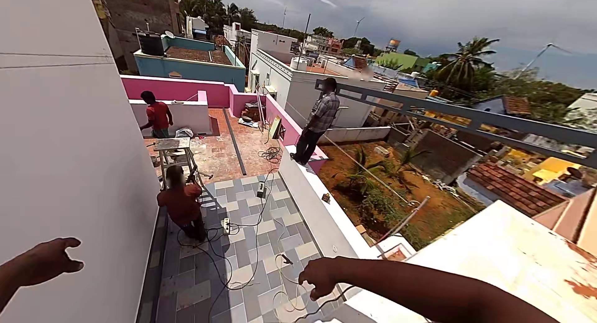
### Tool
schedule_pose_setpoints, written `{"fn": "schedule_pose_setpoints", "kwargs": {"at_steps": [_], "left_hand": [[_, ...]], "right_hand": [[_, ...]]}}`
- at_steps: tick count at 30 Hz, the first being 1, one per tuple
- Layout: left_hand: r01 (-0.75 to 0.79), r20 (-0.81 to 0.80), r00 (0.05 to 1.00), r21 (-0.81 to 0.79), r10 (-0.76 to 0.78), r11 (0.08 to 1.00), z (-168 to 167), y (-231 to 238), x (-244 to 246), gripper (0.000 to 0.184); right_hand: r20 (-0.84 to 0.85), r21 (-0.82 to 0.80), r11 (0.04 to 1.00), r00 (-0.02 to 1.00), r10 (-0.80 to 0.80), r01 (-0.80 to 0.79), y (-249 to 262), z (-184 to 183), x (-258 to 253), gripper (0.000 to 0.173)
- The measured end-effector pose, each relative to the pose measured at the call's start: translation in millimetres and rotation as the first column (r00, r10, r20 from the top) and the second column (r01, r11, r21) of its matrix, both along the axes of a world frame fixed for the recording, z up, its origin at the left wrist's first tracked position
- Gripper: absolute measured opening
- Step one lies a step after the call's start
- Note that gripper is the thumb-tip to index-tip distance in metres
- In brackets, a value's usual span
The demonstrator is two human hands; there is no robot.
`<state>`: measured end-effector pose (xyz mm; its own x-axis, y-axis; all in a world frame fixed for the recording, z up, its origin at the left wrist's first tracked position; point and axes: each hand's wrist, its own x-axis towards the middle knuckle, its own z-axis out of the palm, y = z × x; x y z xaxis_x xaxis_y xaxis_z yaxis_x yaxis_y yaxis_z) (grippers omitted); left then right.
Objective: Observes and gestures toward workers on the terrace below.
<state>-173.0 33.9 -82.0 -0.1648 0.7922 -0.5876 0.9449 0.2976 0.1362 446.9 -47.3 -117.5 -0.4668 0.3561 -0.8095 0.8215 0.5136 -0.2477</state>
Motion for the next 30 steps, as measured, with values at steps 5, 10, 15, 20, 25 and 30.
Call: {"fn": "schedule_pose_setpoints", "kwargs": {"at_steps": [5,10,15,20,25,30], "left_hand": [[0.006,-0.002,1.0,0.0,-0.006,1.0,18.0,-6.7,15.4,0.067],[-0.016,0.03,0.999,0.062,0.014,0.998,2.3,-8.1,0.9,0.069],[-0.019,0.015,1.0,0.069,0.018,0.997,1.5,-9.6,0.2,0.069],[0.001,-0.023,1.0,0.038,0.0,0.999,4.0,-8.8,5.1,0.07],[-0.017,-0.009,1.0,0.041,0.017,0.999,4.9,-8.8,9.4,0.07],[0.009,-0.028,1.0,0.012,-0.009,1.0,1.1,-14.9,5.1,0.069]], "right_hand": [[0.004,-0.01,1.0,1.0,0.004,-0.004,0.2,-2.4,1.9,0.05],[0.041,-0.034,0.999,0.999,0.019,-0.018,0.9,-10.5,-1.8,0.052],[0.062,-0.048,0.999,0.998,0.026,-0.023,1.7,-11.1,-5.5,0.053],[0.067,-0.051,0.999,0.998,0.007,-0.004,0.6,-9.5,-6.2,0.053],[0.091,-0.055,0.999,0.996,0.003,0.002,0.4,-8.0,-4.3,0.054],[0.057,-0.064,0.998,0.998,0.01,-0.006,-3.0,-6.6,-7.2,0.052]]}}
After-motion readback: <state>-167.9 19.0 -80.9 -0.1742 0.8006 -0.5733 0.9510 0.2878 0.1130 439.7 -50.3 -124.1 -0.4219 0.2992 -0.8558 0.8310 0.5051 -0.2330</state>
